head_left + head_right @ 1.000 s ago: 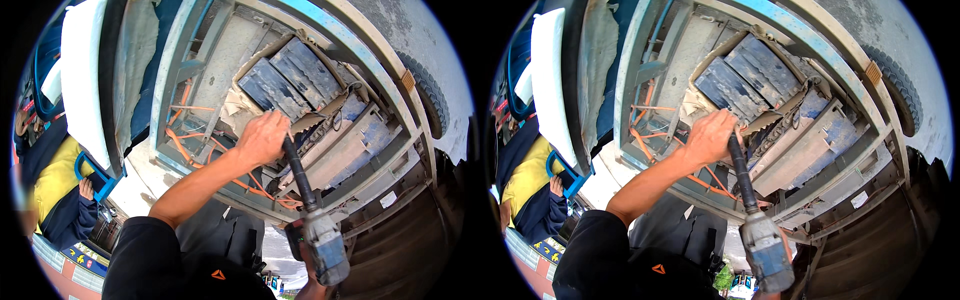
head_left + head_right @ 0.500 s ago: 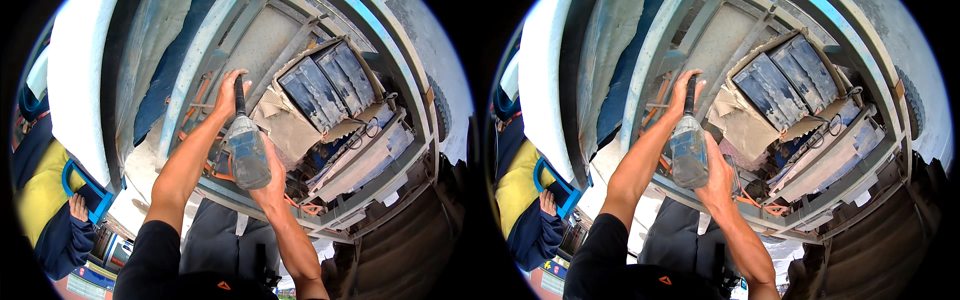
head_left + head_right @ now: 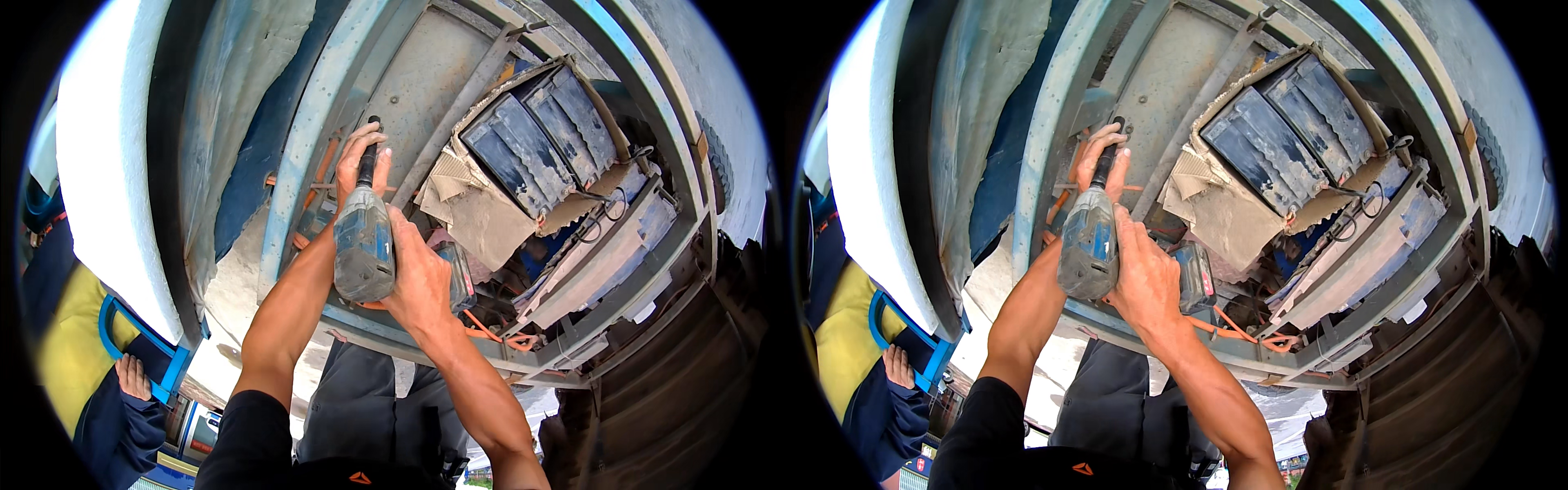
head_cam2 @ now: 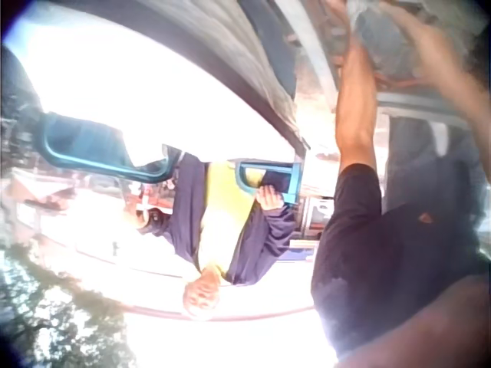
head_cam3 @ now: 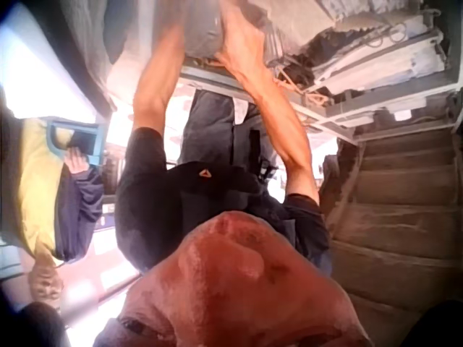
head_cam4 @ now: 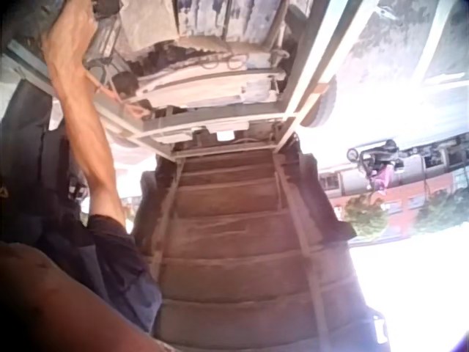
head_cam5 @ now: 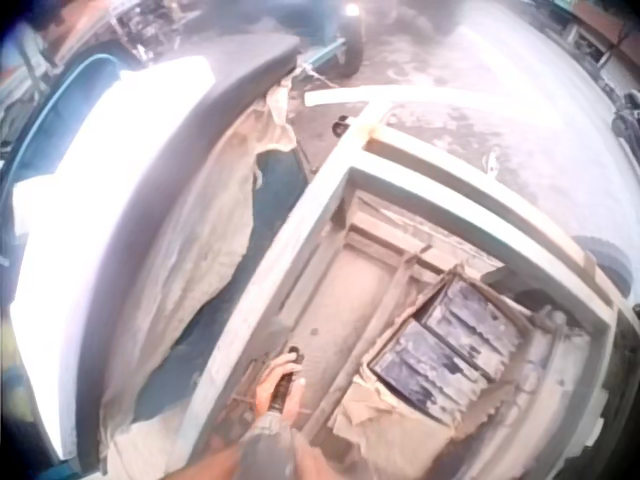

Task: The person uses a power drill to remove bolts from a metal frame on a three-wheeled vehicle. They then use a screwdriver to disconnect wires from the battery terminals and remove a battery unit from the compartment.

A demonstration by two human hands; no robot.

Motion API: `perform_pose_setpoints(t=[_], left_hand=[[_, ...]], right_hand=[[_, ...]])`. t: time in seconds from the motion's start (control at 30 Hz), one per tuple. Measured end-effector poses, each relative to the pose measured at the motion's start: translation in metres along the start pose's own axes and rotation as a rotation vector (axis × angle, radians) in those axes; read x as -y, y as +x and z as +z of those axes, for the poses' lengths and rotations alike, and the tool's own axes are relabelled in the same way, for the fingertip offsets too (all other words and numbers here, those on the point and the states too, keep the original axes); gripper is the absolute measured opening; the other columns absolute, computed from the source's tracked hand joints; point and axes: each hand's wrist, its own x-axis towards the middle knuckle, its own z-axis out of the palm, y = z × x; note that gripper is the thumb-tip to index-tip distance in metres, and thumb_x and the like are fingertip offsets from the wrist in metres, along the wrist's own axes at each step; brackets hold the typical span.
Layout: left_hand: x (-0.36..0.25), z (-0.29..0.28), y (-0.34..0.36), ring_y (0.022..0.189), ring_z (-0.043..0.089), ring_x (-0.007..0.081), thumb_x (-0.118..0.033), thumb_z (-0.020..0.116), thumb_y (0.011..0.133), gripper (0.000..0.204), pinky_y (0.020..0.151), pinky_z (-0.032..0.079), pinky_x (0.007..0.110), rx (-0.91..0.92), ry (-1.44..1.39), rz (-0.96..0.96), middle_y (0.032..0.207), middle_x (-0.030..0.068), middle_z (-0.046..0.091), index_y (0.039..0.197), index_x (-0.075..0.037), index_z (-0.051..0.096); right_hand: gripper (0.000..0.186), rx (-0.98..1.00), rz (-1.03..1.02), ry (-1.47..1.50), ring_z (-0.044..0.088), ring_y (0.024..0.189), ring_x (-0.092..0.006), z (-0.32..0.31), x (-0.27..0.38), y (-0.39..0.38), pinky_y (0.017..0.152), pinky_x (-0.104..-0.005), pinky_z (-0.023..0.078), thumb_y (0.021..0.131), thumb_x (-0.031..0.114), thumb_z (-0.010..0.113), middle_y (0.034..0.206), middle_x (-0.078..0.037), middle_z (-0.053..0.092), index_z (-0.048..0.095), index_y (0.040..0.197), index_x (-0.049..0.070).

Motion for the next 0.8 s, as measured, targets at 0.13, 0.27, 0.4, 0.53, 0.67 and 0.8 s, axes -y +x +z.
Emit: perform_pose_setpoints(t=[0.13, 0.27, 0.4, 0.53, 0.67, 0.8], left_hand=[[0.005, -0.007, -0.001, 0.130, 0.064, 0.0325, -0.009, 0.073, 0.098, 0.025, 0.111, 0.051, 0.046, 0.147, 0.063, -0.007, 0.142, 0.0195, 0.064, 0.121, 0.000, 0.071], [-0.004, -0.005, -0.006, 0.128, 0.065, 0.0296, -0.010, 0.074, 0.101, 0.022, 0.109, 0.053, 0.045, 0.239, 0.041, -0.017, 0.140, 0.0169, 0.067, 0.120, -0.001, 0.072], [0.000, -0.005, 0.000, 0.127, 0.067, 0.0279, -0.009, 0.072, 0.102, 0.019, 0.109, 0.053, 0.043, 0.278, 0.112, 0.028, 0.139, 0.0146, 0.069, 0.119, -0.002, 0.073], [0.025, -0.003, 0.000, 0.128, 0.067, 0.0279, -0.004, 0.070, 0.100, 0.017, 0.109, 0.052, 0.042, 0.093, 0.061, -0.116, 0.141, 0.0139, 0.069, 0.117, -0.002, 0.073], [-0.014, -0.011, 0.022, 0.130, 0.064, 0.0264, -0.004, 0.069, 0.098, 0.016, 0.107, 0.052, 0.039, 0.137, 0.004, -0.121, 0.142, 0.0142, 0.069, 0.114, -0.003, 0.073], [0.021, -0.019, 0.032, 0.129, 0.064, 0.0259, -0.005, 0.070, 0.099, 0.014, 0.107, 0.052, 0.040, 0.078, 0.003, -0.261, 0.141, 0.0127, 0.069, 0.112, -0.003, 0.074]], right_hand=[[0.090, 0.047, 0.092, -0.026, 0.070, 0.110, -0.0462, 0.018, -0.016, 0.019, 0.088, -0.0533, 0.058, 0.073, 0.000, 0.081, 0.130, -0.026, 0.064, 0.042, 0.154, 0.000], [0.092, 0.012, 0.170, 0.035, 0.069, 0.111, -0.0482, 0.020, -0.025, 0.027, 0.089, -0.0547, 0.058, 0.077, -0.001, 0.077, 0.135, -0.027, 0.063, 0.036, 0.159, 0.002], [0.103, -0.011, 0.135, 0.055, 0.069, 0.105, -0.0500, 0.026, -0.017, 0.010, 0.085, -0.0533, 0.059, 0.074, -0.002, 0.080, 0.127, -0.026, 0.061, 0.027, 0.162, 0.001], [0.102, -0.014, 0.047, 0.085, 0.069, 0.103, -0.0461, 0.020, 0.000, -0.008, 0.083, -0.0512, 0.059, 0.073, -0.003, 0.081, 0.121, -0.025, 0.061, 0.029, 0.161, -0.003], [0.102, 0.024, 0.015, 0.139, 0.068, 0.104, -0.0441, 0.001, 0.011, -0.044, 0.082, -0.0497, 0.058, 0.071, -0.005, 0.079, 0.119, -0.025, 0.060, 0.030, 0.161, -0.004], [0.103, 0.087, 0.130, 0.192, 0.069, 0.106, -0.0462, -0.004, 0.013, -0.076, 0.087, -0.0507, 0.059, 0.075, 0.003, 0.085, 0.125, -0.027, 0.061, 0.029, 0.162, -0.002]])
